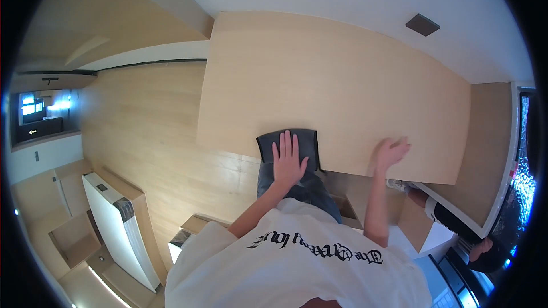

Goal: The person wipes a wooden wall panel, a desk surface, and a bathroom sink with a cloth.

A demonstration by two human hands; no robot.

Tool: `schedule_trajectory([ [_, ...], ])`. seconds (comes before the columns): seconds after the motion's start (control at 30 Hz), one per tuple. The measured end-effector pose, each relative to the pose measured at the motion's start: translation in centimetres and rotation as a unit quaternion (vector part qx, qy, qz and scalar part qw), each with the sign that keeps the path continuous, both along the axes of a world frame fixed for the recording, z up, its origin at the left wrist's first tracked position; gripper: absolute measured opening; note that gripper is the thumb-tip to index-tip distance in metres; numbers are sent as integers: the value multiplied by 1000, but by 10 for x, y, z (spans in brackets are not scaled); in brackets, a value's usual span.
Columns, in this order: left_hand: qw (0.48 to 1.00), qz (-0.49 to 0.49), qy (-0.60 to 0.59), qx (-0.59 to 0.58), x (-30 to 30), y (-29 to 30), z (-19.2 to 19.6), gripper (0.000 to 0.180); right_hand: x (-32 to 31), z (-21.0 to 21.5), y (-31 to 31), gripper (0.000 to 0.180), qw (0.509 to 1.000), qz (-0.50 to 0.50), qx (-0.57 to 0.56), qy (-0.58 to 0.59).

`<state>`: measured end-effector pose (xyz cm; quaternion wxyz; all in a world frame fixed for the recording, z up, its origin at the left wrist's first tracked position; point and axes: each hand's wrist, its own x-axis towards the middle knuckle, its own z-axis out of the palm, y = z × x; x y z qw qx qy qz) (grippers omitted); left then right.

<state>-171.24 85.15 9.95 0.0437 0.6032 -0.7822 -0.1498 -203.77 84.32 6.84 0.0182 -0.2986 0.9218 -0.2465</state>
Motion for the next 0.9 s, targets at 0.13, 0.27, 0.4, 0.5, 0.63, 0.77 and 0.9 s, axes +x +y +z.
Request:
schedule_trajectory([
  [0.13,997,55,1,-60,-40,-74,-7,84,-46,9,-32,63,992,-99,45,66],
  [0.27,986,55,12,-158,-60,-198,-24,83,-59,-5,-46,62,975,-53,201,78],
  [0.4,979,-21,27,-199,-79,-307,-32,77,-51,-14,-54,60,978,-53,161,121],
  [0.5,978,-69,13,-198,-91,-359,-36,72,-45,-13,-49,59,976,-58,174,118],
  [0.63,982,-54,2,-182,-95,-348,-34,71,-46,-11,-53,58,980,-51,152,116],
  [0.77,984,-91,67,-137,-86,-238,-20,67,-50,-11,-52,59,976,-70,172,110],
  [0.9,980,-196,38,10,-40,-87,5,71,-46,-9,-57,59,980,-69,155,107],
])
